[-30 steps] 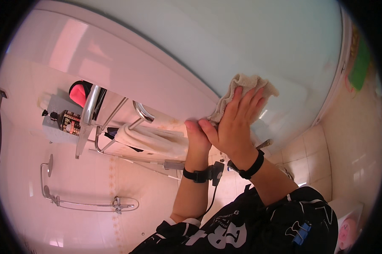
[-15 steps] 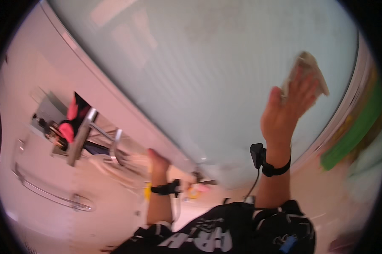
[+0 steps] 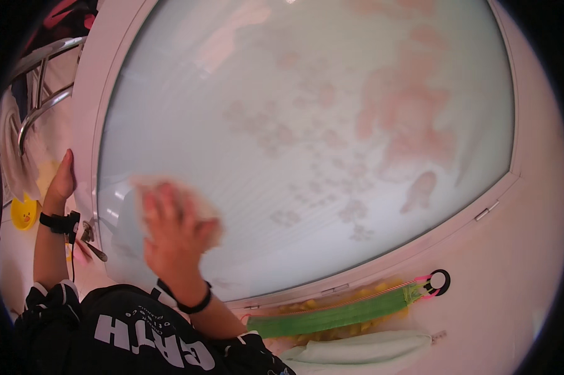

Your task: The person cleans the glass door of a shower stall and the metal shower fixture using a cloth.

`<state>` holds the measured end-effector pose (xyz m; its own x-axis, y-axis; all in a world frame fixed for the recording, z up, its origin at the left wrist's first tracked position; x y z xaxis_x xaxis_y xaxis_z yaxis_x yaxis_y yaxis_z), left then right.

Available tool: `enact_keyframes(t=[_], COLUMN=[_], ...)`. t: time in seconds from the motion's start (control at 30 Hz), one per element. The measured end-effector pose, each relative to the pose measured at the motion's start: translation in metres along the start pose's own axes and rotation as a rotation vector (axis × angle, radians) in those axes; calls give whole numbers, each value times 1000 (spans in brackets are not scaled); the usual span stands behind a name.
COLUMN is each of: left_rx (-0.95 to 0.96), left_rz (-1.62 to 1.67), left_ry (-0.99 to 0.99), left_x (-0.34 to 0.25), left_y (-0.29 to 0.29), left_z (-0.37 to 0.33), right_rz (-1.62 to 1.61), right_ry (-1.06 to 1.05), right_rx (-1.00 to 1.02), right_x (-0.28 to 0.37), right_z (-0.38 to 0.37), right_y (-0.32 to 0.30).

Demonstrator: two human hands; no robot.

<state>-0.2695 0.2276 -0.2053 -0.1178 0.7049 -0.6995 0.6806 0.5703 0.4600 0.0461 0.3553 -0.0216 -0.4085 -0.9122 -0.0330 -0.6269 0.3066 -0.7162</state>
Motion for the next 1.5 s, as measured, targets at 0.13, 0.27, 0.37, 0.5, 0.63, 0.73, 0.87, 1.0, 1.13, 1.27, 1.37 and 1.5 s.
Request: enact_keyframes(t=[0.13,0.27,0.37,0.5,0.63,0.73,0.87,1.0,1.13,1.27,1.37,1.5], left_rx=[25,-8,10,38,83,228,351,317,397,444,442,432], left_rz=[-7,-80,-106,-81,-255,-341,-124,-100,-167,-211,-340,-214], left_ry=[5,23,-9,-6,22,162,10,-50,-145,-143,-167,-114], left_x=[-8,-22,-37,-47,-43,-36,-45,-40,-47,-53,-69,-73], left_y=[23,37,62,68,68,73,97,93,98,100,95,96], left_z=[3,-3,-4,-3,-5,-14,-13,1,8,17,26,29], right_rz=[15,-11,-244,-306,-76,166,-33,-97,-129,-30,47,115], right_ry=[-79,17,191,650,421,241,95,94,185,262,230,194], right_rx=[-55,-239,-675,-768,-727,-330,-207,-210,-285,-370,-313,-288], right_x=[-15,-92,-172,-185,-126,-31,37,80,115,137,154,162], right_z=[46,65,42,17,0,-9,-23,-70,-94,-85,-64,-70], right_y=[22,-17,-84,-133,-91,-17,13,-6,-18,-12,2,-4])
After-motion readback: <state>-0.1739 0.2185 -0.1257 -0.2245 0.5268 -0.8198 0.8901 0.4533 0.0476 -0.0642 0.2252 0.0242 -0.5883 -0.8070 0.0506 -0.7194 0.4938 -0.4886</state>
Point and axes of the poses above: each hand's wrist, its own z-axis away from the middle knuckle, its own y-axis out of the palm, x = y × z, the point moved 7 cm from there along -z, towards the middle knuckle, and after that the axes turned 13 degrees about y, right-handed, at the moved point
